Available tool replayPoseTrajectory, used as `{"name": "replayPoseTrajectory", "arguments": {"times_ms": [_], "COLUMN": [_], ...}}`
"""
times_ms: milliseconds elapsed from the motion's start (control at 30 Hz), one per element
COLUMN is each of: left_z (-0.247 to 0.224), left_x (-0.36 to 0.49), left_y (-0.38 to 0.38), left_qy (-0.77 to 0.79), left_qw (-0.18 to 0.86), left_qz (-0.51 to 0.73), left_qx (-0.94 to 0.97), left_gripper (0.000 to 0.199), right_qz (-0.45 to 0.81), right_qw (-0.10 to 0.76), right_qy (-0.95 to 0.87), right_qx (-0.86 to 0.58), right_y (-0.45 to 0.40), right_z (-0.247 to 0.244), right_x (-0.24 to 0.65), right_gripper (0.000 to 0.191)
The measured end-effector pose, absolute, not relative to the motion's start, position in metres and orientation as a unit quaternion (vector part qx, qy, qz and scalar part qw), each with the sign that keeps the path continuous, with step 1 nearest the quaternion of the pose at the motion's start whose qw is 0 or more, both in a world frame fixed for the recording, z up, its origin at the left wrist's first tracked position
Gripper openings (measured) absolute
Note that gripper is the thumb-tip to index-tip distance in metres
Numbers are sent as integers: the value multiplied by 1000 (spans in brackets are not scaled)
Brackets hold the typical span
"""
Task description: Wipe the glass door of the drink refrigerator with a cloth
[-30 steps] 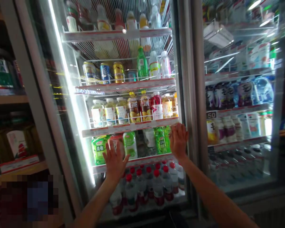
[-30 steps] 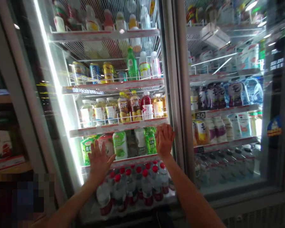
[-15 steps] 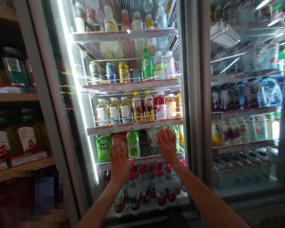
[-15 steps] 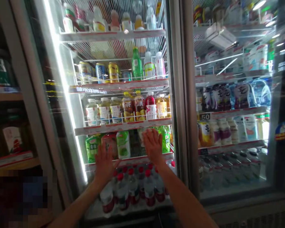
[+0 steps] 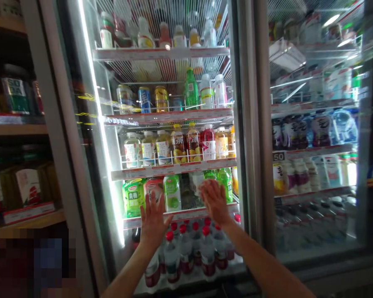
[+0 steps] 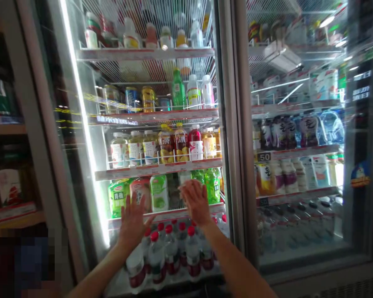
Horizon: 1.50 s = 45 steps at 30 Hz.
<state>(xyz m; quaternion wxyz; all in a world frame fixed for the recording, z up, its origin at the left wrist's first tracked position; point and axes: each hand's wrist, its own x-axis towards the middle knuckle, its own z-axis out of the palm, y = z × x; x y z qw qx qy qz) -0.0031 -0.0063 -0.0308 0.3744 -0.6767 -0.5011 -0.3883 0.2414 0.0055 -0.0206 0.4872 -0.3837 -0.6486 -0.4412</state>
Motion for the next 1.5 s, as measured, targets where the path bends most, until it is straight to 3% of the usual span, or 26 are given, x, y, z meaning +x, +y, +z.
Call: {"name": "replayPoseTrajectory", "arguments": {"times_ms": [167, 400, 633, 700, 900, 1100, 1200, 1367, 1500], "left_z": [-32, -32, -34, -33, -32, -34, -35, -38, -39], "left_x": [0, -2, 0, 0, -2, 2, 5, 4, 0], "left_y": [-6, -5, -5, -5, -9, -8, -9, -13, -14], "left_qy": [-501, -506, -499, -497, -507, -516, -528, -518, -503], "left_qw": [386, 383, 373, 372, 371, 361, 355, 365, 368], "left_qz": [-390, -383, -400, -400, -382, -383, -385, -373, -370], "left_qx": [-669, -672, -672, -674, -678, -676, -669, -678, -689], "left_gripper": [66, 68, 71, 71, 67, 68, 72, 71, 67], "right_qz": [-417, -423, -419, -414, -424, -418, -417, -414, -444], "right_qw": [586, 470, 590, 589, 473, 563, 580, 466, 355], "right_qy": [-505, -679, -493, -514, -676, -507, -499, -672, -760], "right_qx": [-476, -373, -484, -467, -372, -502, -490, -400, -314], "right_y": [8, 4, 6, 6, 1, -1, 0, -6, -9], "right_z": [-8, -35, -18, -17, -34, -39, -45, -82, -82], "right_x": [267, 214, 278, 258, 208, 288, 280, 226, 244], "right_gripper": [47, 43, 53, 54, 45, 47, 51, 47, 43]}}
